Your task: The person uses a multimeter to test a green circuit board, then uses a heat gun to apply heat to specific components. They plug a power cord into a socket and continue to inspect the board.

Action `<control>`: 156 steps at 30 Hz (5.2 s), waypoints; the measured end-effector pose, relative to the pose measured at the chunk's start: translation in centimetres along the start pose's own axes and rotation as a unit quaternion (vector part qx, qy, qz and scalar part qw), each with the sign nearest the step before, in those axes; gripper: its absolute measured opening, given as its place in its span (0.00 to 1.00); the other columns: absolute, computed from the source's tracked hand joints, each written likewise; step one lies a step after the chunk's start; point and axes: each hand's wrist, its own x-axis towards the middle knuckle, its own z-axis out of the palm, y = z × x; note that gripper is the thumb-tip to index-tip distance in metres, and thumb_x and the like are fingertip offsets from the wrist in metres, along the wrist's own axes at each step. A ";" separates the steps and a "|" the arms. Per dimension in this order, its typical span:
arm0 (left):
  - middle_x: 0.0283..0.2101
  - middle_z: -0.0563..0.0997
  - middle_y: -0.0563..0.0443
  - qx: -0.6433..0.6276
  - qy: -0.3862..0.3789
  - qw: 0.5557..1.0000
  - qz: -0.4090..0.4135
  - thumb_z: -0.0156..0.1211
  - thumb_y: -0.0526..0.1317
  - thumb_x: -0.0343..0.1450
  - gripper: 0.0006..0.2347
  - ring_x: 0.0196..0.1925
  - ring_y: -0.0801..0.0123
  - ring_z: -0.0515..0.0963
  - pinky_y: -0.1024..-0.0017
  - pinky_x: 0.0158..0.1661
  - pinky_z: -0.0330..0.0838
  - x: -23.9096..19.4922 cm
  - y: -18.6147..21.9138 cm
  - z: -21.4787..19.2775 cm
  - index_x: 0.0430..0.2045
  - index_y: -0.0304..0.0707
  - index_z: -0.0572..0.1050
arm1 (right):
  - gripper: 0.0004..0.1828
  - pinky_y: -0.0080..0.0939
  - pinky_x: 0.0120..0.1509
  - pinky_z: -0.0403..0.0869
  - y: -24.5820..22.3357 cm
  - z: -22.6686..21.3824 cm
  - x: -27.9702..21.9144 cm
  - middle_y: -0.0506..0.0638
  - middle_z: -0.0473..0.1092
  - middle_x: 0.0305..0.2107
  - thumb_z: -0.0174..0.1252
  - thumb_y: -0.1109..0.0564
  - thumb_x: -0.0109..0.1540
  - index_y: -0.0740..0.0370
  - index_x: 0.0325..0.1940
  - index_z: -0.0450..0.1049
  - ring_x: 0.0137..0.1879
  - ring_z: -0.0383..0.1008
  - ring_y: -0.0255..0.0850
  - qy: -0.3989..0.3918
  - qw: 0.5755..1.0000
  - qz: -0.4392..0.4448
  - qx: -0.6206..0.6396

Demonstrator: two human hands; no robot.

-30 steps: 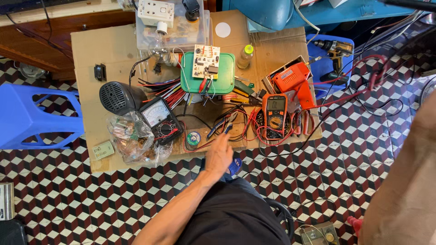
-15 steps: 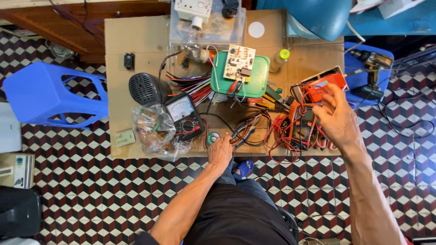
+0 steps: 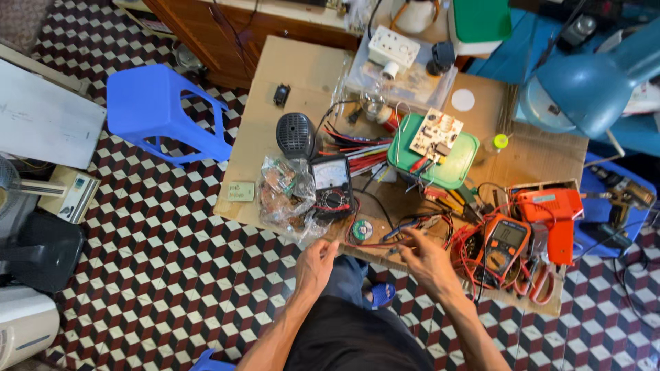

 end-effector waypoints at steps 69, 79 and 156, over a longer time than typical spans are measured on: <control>0.47 0.82 0.39 -0.306 -0.138 0.942 0.015 0.64 0.49 0.68 0.21 0.39 0.63 0.84 0.68 0.38 0.80 48.4 13.5 8.8 0.49 0.32 0.79 | 0.14 0.54 0.46 0.76 -17.2 -11.3 44.4 0.60 0.78 0.31 0.58 0.51 0.63 0.61 0.45 0.80 0.37 0.80 0.56 0.166 0.953 -0.051 -0.250; 0.46 0.83 0.39 -0.293 -0.127 0.948 -0.015 0.70 0.54 0.64 0.27 0.45 0.60 0.84 0.63 0.46 0.79 48.2 13.7 7.4 0.50 0.30 0.79 | 0.15 0.60 0.46 0.72 -18.7 -12.6 45.1 0.66 0.75 0.37 0.60 0.55 0.62 0.67 0.48 0.75 0.43 0.75 0.63 0.053 0.902 -0.169 -0.395; 0.45 0.73 0.39 -0.216 -0.097 0.970 -0.062 0.75 0.52 0.60 0.34 0.50 0.54 0.73 0.57 0.52 0.69 47.5 15.6 9.2 0.56 0.30 0.71 | 0.09 0.57 0.38 0.75 -17.7 -11.6 46.3 0.66 0.73 0.35 0.57 0.60 0.63 0.69 0.43 0.71 0.34 0.76 0.61 0.020 0.834 -0.249 -0.492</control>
